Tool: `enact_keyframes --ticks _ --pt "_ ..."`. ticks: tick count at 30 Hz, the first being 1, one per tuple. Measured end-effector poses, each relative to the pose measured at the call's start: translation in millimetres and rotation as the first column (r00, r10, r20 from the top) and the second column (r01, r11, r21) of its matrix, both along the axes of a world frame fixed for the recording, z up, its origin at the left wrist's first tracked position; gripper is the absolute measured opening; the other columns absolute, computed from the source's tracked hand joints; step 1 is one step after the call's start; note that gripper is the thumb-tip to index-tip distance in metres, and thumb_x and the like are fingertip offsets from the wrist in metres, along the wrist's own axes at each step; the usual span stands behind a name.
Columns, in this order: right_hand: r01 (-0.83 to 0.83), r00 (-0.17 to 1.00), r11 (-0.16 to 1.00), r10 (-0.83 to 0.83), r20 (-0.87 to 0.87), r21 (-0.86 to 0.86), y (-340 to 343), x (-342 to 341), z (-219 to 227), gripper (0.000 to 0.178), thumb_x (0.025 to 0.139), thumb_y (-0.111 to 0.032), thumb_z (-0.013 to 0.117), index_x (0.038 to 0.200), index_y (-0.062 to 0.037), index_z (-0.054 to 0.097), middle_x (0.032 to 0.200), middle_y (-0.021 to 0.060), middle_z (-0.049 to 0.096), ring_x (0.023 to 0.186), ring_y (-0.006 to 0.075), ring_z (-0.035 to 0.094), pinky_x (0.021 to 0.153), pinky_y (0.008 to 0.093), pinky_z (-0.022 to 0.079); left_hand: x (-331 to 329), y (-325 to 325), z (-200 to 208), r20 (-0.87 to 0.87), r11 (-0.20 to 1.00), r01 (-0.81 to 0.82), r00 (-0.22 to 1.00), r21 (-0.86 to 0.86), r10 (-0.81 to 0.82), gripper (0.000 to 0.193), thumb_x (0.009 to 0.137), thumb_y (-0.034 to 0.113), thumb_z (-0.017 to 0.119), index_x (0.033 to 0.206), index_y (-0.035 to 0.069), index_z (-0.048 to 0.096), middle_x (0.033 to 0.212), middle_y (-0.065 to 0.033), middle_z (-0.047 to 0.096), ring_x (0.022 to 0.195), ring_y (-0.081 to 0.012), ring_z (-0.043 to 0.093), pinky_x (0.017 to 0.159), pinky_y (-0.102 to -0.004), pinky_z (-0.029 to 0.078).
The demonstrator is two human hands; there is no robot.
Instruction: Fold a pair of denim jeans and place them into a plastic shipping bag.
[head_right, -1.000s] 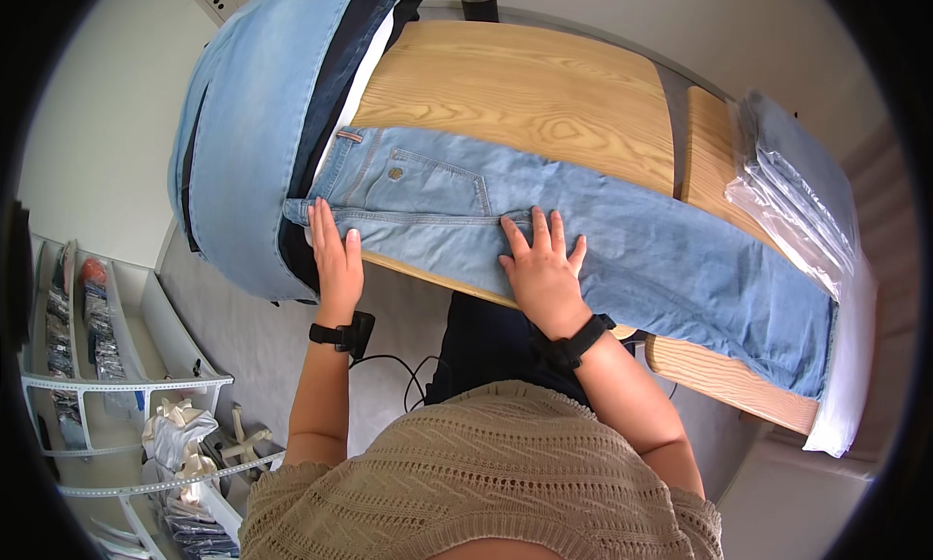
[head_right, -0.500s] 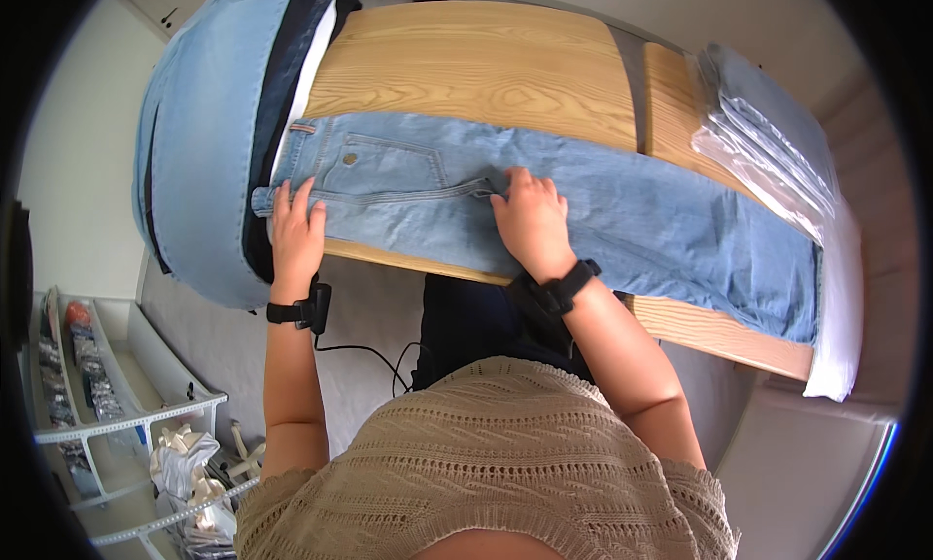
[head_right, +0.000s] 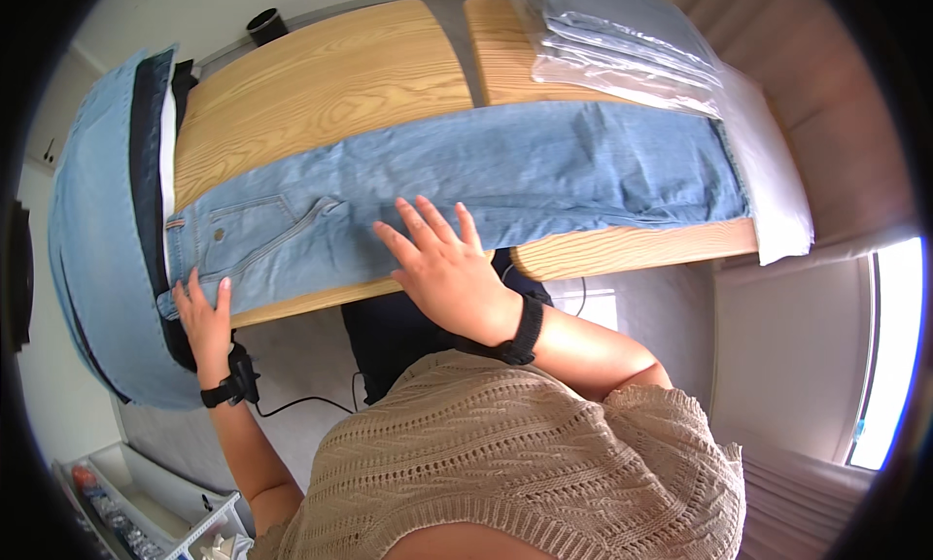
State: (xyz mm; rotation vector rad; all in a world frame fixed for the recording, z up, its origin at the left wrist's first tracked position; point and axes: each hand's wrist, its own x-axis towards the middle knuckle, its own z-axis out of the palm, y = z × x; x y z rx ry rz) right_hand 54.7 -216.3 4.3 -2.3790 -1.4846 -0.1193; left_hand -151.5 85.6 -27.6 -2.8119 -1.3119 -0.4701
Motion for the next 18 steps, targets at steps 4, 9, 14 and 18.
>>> enact_keyframes --ticks 4,9,14,18 --pt "0.161 0.987 0.985 -0.161 0.014 -0.059 -49 39 -23 0.059 0.083 -0.037 0.058 0.134 -0.0141 0.04 0.139 0.016 0.037 0.13 0.031 0.033 0.103 0.0543 0.025 6 7 -4 -0.005 1.0 0.025 1.0 0.018 -0.024 0.062 0.086 0.043 0.056 0.131 0.003 0.039 0.136 -0.0319 0.029 0.128 -0.0446 0.026 0.105 -0.0468 0.024" --pt "0.202 0.953 0.964 -0.153 -0.261 0.172 -100 72 7 0.052 0.083 -0.03 0.062 0.128 -0.009 0.046 0.135 0.0186 0.042 0.127 0.0338 0.036 0.102 0.0474 0.031 -6 11 -7 -0.021 0.999 0.033 0.999 0.029 -0.032 0.058 0.09 0.042 0.05 0.133 0.004 0.038 0.134 -0.0329 0.03 0.127 -0.0447 0.028 0.104 -0.0463 0.025" --pt "0.792 0.607 0.554 -0.756 -0.243 0.256 -236 171 2 0.044 0.077 -0.023 0.068 0.112 0.0 0.056 0.107 0.0226 0.06 0.102 0.0351 0.056 0.088 0.0387 0.044 -9 19 -16 -0.047 0.999 0.022 0.999 0.025 -0.021 0.058 0.09 0.042 0.049 0.134 0.004 0.037 0.137 -0.0317 0.027 0.128 -0.0434 0.027 0.104 -0.0461 0.025" --pt "0.845 -0.072 -0.233 -0.941 -0.331 0.481 -367 259 -63 0.054 0.073 -0.023 0.069 0.116 0.0044 0.051 0.101 0.0233 0.058 0.097 0.0334 0.057 0.082 0.0381 0.046 -5 22 -17 -0.078 0.999 0.001 0.997 0.033 0.002 0.057 0.091 0.041 0.049 0.134 0.006 0.037 0.137 -0.0296 0.027 0.128 -0.0418 0.028 0.103 -0.0453 0.027"
